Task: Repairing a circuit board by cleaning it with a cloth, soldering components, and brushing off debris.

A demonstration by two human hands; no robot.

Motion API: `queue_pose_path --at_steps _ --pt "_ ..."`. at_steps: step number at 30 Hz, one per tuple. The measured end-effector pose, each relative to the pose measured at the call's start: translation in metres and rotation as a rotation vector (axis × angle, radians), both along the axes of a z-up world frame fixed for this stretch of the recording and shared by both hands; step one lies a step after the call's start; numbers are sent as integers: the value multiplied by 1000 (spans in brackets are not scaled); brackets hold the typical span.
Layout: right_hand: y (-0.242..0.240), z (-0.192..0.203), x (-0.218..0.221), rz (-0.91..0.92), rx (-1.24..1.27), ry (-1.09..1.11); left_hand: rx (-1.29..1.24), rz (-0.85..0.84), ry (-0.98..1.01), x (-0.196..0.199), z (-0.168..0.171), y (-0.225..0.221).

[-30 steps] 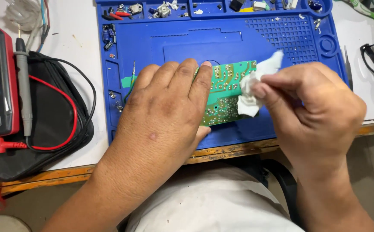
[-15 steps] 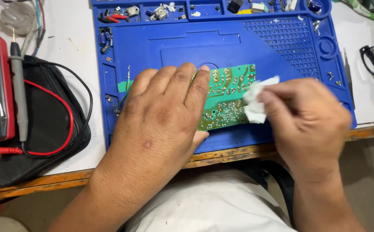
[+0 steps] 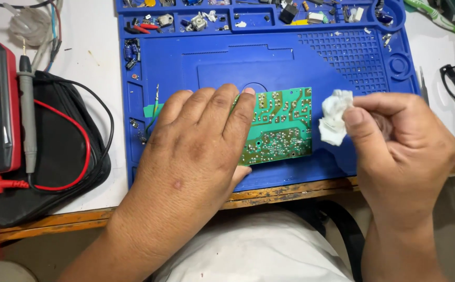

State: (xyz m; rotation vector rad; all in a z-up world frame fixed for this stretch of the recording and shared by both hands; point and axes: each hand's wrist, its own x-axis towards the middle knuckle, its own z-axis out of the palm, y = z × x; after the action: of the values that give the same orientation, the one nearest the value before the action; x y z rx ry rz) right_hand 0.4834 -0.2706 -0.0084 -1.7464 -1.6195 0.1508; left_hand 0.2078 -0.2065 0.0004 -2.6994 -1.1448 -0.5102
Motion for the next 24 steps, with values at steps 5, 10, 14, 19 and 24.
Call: queue_pose_path --at_steps 5,10,14,19,24 --pt "35 10 -8 320 -1 -211 19 18 31 5 0 -2" --pt "47 11 -17 389 73 -354 60 13 11 7 -1 -3" --pt "48 21 -17 370 84 -377 22 23 51 7 1 -3" --pt "49 10 -32 436 88 -492 57 15 99 6 2 -1" --pt "49 15 -36 382 143 -395 59 25 75 6 2 -4"
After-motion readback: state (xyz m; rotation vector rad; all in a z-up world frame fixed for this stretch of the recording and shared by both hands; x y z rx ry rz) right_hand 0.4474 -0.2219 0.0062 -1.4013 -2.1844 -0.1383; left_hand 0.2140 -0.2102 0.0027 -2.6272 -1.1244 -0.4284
